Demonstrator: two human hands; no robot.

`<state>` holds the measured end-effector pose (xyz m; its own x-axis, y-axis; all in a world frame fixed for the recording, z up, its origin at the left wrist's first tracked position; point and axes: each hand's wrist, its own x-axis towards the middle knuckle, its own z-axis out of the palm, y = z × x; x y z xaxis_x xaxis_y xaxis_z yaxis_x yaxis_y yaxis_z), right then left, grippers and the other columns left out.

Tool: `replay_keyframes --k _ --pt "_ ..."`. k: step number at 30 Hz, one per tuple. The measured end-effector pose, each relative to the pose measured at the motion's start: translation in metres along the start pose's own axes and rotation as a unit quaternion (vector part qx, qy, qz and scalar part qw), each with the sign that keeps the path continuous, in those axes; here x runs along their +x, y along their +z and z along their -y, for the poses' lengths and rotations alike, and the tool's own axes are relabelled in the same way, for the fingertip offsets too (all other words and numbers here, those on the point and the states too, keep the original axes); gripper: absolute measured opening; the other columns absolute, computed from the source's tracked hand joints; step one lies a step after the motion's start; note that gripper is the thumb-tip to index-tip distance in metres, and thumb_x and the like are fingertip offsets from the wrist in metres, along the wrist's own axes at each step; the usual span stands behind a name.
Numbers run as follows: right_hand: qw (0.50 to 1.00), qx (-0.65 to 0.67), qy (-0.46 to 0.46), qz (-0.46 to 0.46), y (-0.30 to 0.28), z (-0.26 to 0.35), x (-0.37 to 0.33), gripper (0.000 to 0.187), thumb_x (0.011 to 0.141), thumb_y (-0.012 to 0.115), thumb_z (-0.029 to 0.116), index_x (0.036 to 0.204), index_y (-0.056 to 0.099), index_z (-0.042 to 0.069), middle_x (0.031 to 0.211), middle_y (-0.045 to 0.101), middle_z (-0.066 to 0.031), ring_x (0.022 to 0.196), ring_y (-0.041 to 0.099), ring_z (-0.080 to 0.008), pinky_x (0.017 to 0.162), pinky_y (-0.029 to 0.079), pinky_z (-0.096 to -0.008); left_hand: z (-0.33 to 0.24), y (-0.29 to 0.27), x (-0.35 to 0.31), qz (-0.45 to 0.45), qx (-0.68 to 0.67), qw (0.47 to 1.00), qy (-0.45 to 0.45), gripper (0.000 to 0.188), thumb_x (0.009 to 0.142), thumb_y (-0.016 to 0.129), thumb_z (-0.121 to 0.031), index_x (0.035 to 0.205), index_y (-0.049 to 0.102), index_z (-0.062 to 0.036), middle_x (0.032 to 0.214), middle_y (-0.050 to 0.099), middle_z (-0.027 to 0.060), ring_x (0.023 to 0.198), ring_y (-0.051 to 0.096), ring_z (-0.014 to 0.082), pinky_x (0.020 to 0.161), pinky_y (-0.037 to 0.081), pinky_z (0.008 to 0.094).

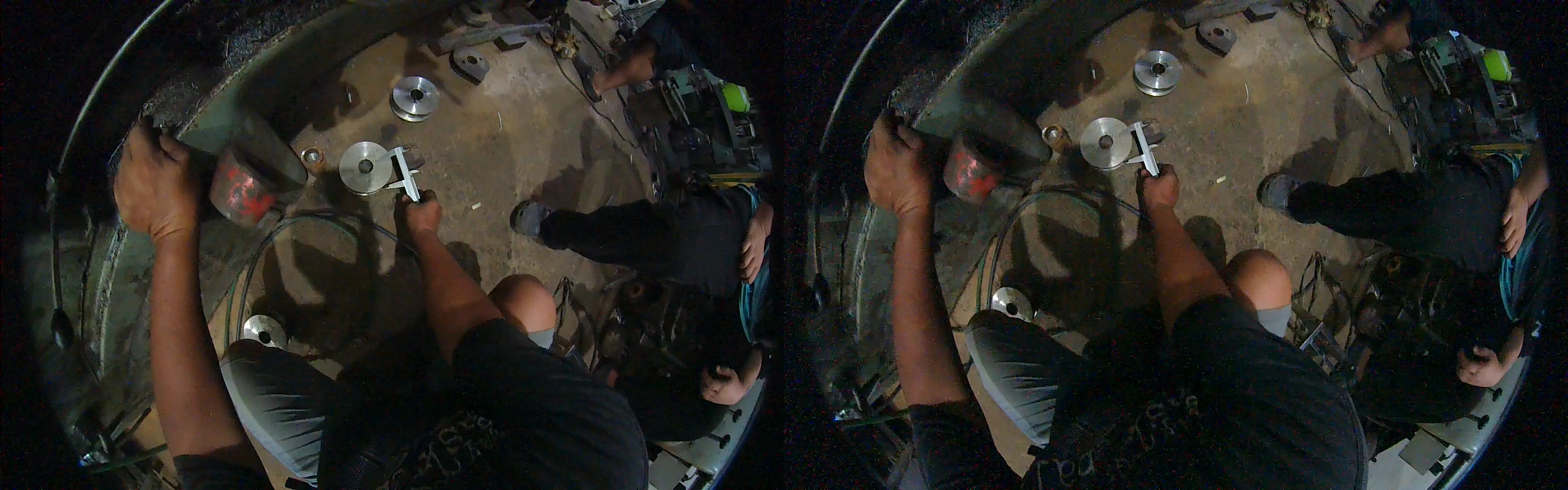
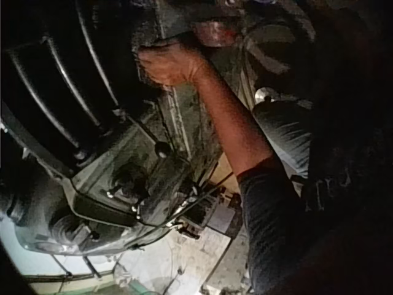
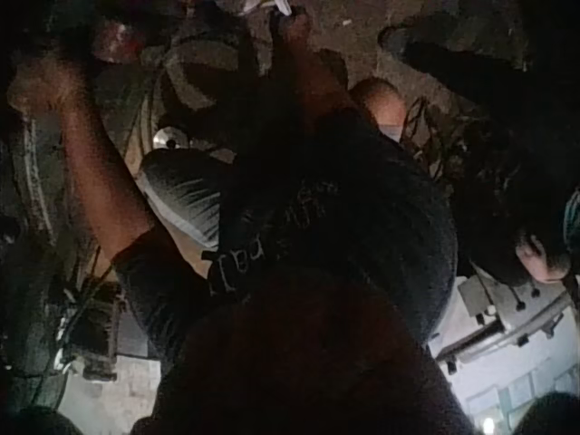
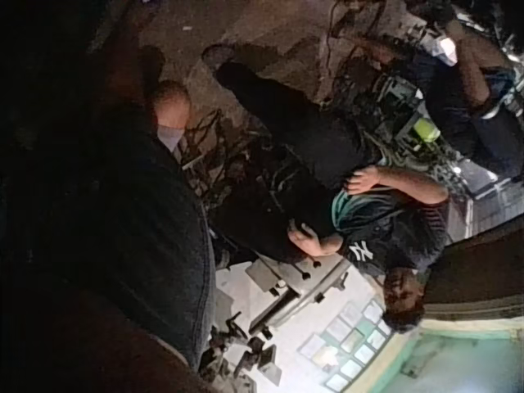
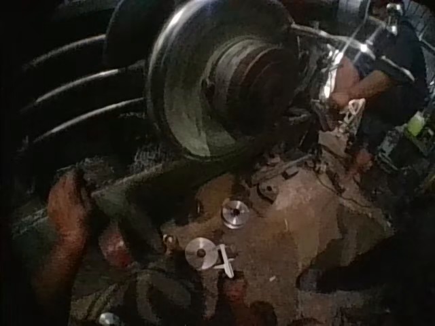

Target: The person kneels on the workshop floor and uses a vernier caliper to measure the diameter of several small metal discs. The person then stands and walks to a metal lathe, where they measure a cylindrical metal part mounted in the chuck.

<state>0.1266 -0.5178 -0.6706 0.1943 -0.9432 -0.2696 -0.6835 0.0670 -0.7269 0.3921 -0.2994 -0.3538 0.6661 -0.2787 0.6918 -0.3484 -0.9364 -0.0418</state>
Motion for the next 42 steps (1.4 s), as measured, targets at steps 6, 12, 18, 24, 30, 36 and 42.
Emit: replay_keyframes --k 6,12,18,24,30,36,42 --pt "0.999 -0.011 -0.028 -0.011 0.000 -0.002 0.001 0.040 0.072 0.081 0.021 0.103 0.066 -0.001 0.097 0.070 -0.0234 0.093 0.067 -0.0404 0.081 0.052 -0.0453 0.001 0.001 0.001 0.001 -0.006 1.000 -0.004 0.030 0.085 0.057 -0.026 0.112 0.067 -0.0174 0.101 0.071 0.0114 0.088 0.068 0.0336 0.076 0.053 0.0446" --pt "1.000 0.007 -0.014 -0.008 0.008 -0.010 0.006 0.040 0.072 0.080 0.020 0.102 0.066 -0.001 0.096 0.070 -0.0239 0.093 0.067 -0.0408 0.081 0.052 -0.0457 0.004 0.005 0.002 -0.010 -0.018 1.000 0.009 0.029 0.085 0.057 -0.026 0.111 0.067 -0.0182 0.100 0.071 0.0117 0.086 0.068 0.0343 0.074 0.054 0.0449" --pt "1.000 -0.004 -0.016 -0.009 0.007 -0.008 0.005 0.040 0.073 0.080 0.021 0.102 0.065 -0.001 0.098 0.069 -0.0240 0.095 0.067 -0.0403 0.082 0.052 -0.0451 0.004 0.005 0.002 -0.006 -0.010 1.000 0.004 0.029 0.085 0.058 -0.027 0.112 0.067 -0.0180 0.101 0.071 0.0115 0.087 0.068 0.0343 0.075 0.053 0.0451" --pt "1.000 0.002 0.012 0.003 0.005 -0.002 0.004 0.040 0.073 0.080 0.021 0.103 0.065 -0.001 0.098 0.070 -0.0226 0.094 0.067 -0.0395 0.082 0.052 -0.0444 0.002 0.003 0.001 0.007 -0.006 1.000 -0.006 0.030 0.085 0.058 -0.026 0.113 0.066 -0.0178 0.104 0.070 0.0114 0.088 0.068 0.0344 0.076 0.053 0.0452" --pt "1.000 0.007 -0.004 -0.002 0.002 -0.002 0.003 0.042 0.073 0.081 0.022 0.104 0.066 -0.001 0.099 0.070 -0.0243 0.094 0.068 -0.0395 0.082 0.052 -0.0445 0.003 0.005 0.002 0.005 -0.015 1.000 -0.001 0.031 0.085 0.057 -0.026 0.114 0.067 -0.0181 0.103 0.070 0.0118 0.089 0.067 0.0345 0.076 0.053 0.0447" --pt "1.000 0.016 0.014 0.000 0.005 -0.005 0.004 0.042 0.073 0.080 0.022 0.105 0.066 -0.002 0.099 0.069 -0.0248 0.095 0.068 -0.0399 0.082 0.052 -0.0451 0.002 0.003 0.002 0.012 -0.011 1.000 -0.004 0.032 0.084 0.058 -0.026 0.114 0.066 -0.0177 0.103 0.070 0.0123 0.090 0.067 0.0342 0.077 0.053 0.0445" --pt "1.000 0.004 0.015 0.007 0.005 -0.006 0.007 0.042 0.073 0.080 0.023 0.104 0.066 -0.002 0.099 0.070 -0.0244 0.095 0.067 -0.0403 0.083 0.052 -0.0455 0.001 0.001 0.003 0.015 -0.006 1.000 0.001 0.032 0.085 0.058 -0.026 0.114 0.066 -0.0169 0.103 0.070 0.0122 0.091 0.067 0.0338 0.078 0.053 0.0441"
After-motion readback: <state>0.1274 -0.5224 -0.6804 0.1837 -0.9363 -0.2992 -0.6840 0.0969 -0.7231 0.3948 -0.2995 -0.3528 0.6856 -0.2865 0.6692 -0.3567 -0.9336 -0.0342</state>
